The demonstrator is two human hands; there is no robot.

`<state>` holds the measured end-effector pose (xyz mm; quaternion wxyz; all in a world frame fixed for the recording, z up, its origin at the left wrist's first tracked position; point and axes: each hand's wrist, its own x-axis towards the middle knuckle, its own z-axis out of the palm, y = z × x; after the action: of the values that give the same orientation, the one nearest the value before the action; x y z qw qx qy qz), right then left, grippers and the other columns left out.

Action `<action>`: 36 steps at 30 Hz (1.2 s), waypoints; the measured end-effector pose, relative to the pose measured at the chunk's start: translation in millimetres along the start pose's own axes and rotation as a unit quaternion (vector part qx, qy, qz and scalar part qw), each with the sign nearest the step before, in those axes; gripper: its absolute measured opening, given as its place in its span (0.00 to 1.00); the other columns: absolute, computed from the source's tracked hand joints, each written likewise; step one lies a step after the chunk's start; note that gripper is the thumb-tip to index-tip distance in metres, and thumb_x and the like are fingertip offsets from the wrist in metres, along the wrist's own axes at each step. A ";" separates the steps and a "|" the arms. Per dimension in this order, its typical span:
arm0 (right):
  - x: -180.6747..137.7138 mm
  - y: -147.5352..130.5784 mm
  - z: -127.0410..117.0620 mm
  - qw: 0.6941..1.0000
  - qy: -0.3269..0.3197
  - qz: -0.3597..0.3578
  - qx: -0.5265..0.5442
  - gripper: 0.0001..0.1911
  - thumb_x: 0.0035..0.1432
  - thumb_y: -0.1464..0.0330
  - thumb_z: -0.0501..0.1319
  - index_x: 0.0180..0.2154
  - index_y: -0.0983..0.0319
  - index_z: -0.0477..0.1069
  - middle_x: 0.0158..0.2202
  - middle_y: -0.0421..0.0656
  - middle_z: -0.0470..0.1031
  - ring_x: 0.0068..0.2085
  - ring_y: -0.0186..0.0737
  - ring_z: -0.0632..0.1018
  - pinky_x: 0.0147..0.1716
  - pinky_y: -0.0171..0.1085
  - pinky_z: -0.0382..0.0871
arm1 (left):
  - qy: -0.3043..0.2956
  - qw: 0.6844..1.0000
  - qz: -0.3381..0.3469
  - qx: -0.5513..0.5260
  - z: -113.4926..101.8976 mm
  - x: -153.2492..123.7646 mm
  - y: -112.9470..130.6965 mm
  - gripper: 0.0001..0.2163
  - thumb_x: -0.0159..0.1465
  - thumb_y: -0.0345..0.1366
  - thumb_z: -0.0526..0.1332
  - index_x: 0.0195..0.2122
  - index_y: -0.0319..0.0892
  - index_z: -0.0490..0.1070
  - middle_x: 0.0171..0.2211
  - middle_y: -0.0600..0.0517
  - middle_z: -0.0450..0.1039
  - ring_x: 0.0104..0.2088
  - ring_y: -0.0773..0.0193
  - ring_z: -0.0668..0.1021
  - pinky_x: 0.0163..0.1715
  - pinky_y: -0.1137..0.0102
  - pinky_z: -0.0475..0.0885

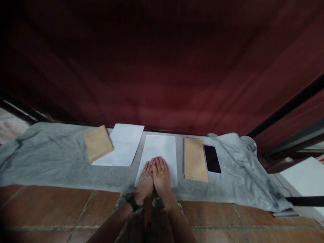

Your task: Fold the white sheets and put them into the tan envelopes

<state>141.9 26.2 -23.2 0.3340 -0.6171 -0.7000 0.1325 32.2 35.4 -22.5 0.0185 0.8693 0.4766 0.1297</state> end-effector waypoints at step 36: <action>133.5 64.3 12.1 0.976 -0.059 -0.014 -0.210 0.25 0.73 0.63 0.43 0.66 0.58 0.60 0.69 0.44 0.57 0.68 0.47 0.60 0.67 0.51 0.50 | -0.011 0.993 -0.117 0.026 18.9 130.0 -63.6 0.25 0.72 0.39 0.43 0.69 0.41 0.56 0.70 0.44 0.52 0.70 0.51 0.54 0.68 0.51 0.49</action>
<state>182.1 169.2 -30.0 0.1571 -0.6548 -0.7392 0.0142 51.0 180.1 -23.7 0.0158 0.8091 0.5780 0.1047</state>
